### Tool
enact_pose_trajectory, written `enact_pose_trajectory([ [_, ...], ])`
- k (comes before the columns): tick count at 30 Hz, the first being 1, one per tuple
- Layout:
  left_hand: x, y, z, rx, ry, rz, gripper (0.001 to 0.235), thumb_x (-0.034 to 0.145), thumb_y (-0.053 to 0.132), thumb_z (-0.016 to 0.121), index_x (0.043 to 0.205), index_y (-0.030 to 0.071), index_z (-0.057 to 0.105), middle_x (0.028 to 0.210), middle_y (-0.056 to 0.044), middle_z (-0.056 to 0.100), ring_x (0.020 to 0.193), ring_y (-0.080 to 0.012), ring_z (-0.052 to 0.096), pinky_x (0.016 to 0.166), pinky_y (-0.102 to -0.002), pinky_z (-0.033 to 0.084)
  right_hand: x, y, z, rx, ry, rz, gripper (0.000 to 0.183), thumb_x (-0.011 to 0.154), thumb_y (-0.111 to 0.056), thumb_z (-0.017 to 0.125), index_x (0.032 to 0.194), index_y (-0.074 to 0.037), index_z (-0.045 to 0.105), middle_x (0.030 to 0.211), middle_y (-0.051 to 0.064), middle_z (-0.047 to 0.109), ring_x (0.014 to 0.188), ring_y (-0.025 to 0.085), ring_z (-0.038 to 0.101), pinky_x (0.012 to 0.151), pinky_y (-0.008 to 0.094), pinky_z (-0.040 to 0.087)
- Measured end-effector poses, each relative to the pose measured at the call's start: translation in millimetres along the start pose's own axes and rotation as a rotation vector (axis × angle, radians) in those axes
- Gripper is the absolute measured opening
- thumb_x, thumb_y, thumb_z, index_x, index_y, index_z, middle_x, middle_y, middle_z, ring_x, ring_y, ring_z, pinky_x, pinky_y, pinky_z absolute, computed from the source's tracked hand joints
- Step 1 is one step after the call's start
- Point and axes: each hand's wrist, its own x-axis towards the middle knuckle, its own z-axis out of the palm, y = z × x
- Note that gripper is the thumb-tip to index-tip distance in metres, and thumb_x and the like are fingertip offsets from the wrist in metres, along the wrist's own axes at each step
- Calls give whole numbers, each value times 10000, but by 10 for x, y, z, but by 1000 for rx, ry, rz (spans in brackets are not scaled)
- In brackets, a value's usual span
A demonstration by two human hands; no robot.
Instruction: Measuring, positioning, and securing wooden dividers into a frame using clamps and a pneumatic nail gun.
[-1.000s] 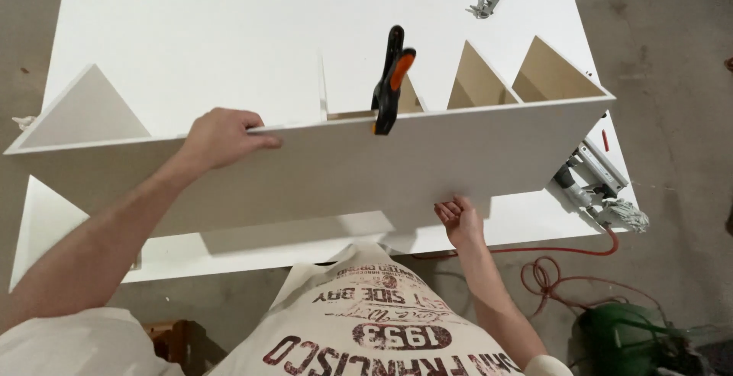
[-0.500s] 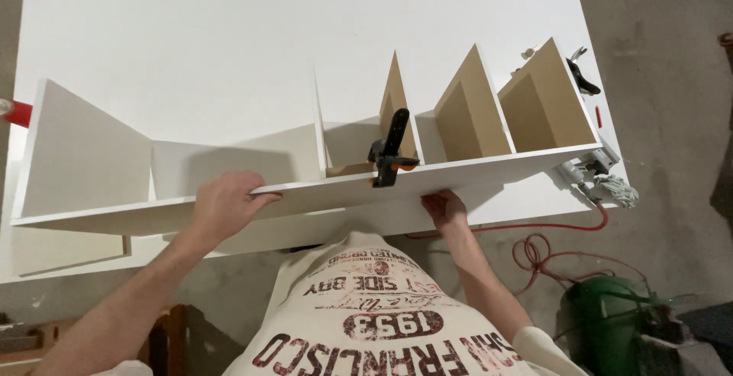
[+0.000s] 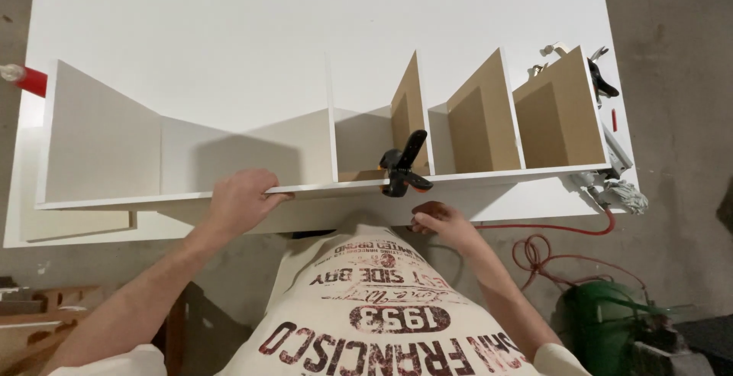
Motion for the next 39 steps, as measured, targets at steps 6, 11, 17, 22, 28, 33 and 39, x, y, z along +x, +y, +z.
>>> enact_pose_trajectory([
  [6, -34, -32, 103, 13, -14, -1, 290, 939, 423, 708, 868, 143, 680, 769, -33, 646, 773, -235, 690, 721, -363, 581, -343, -116, -411, 184, -97, -652, 241, 790, -147, 879, 930, 0, 749, 736, 127, 727, 681, 205, 664, 685, 357, 571],
  [11, -9, -43, 91, 50, -18, 11, 318, 936, 445, 704, 882, 134, 663, 794, -51, 651, 781, -256, 689, 715, -383, 581, -174, -431, -276, 245, 214, -1142, 848, 640, -330, 984, 1254, 64, 554, 1057, 161, 595, 941, 250, 627, 874, 382, 531],
  [17, 392, 220, -409, 120, -420, -55, 438, 940, 545, 640, 1063, 128, 700, 983, -79, 722, 919, -290, 733, 775, -443, 600, -132, -1016, 172, 282, 153, -1322, 1105, 763, -344, 913, 1569, 28, 254, 1476, 172, 475, 1375, 255, 480, 1211, 419, 346],
  [22, 1086, 647, -620, -312, -243, 264, 486, 941, 517, 675, 1124, 69, 725, 1058, -123, 750, 983, -311, 743, 879, -432, 577, 51, -1048, 311, 568, 5, -1313, 663, 951, -107, 716, 1478, 10, 331, 1309, 164, 534, 1142, 260, 638, 1083, 420, 494],
  [28, 1965, 844, 163, -539, -594, 152, 306, 917, 218, 556, 1125, 89, 739, 862, -67, 735, 820, -194, 738, 778, -323, 597, 54, -1121, 358, 490, 147, -1427, 439, 969, -90, 558, 1348, 33, 375, 1080, 164, 528, 843, 201, 619, 829, 365, 530],
  [33, 2186, 839, 824, -625, -997, 65, 460, 879, 418, 674, 1200, 92, 718, 1010, -165, 711, 903, -299, 713, 812, -436, 608, -91, -1105, 231, 603, 188, -1445, 492, 903, -94, 563, 1333, 41, 365, 1113, 188, 503, 831, 217, 620, 795, 365, 527],
  [39, 1840, 1417, 87, -586, -1189, 36, 898, 818, 637, 700, 1400, -26, 533, 1177, -230, 596, 1082, -329, 637, 925, -450, 543, -836, -967, -361, 718, 151, -1376, 914, 828, -427, 752, 1471, 52, 313, 1497, 372, 314, 1036, 337, 598, 929, 418, 499],
])
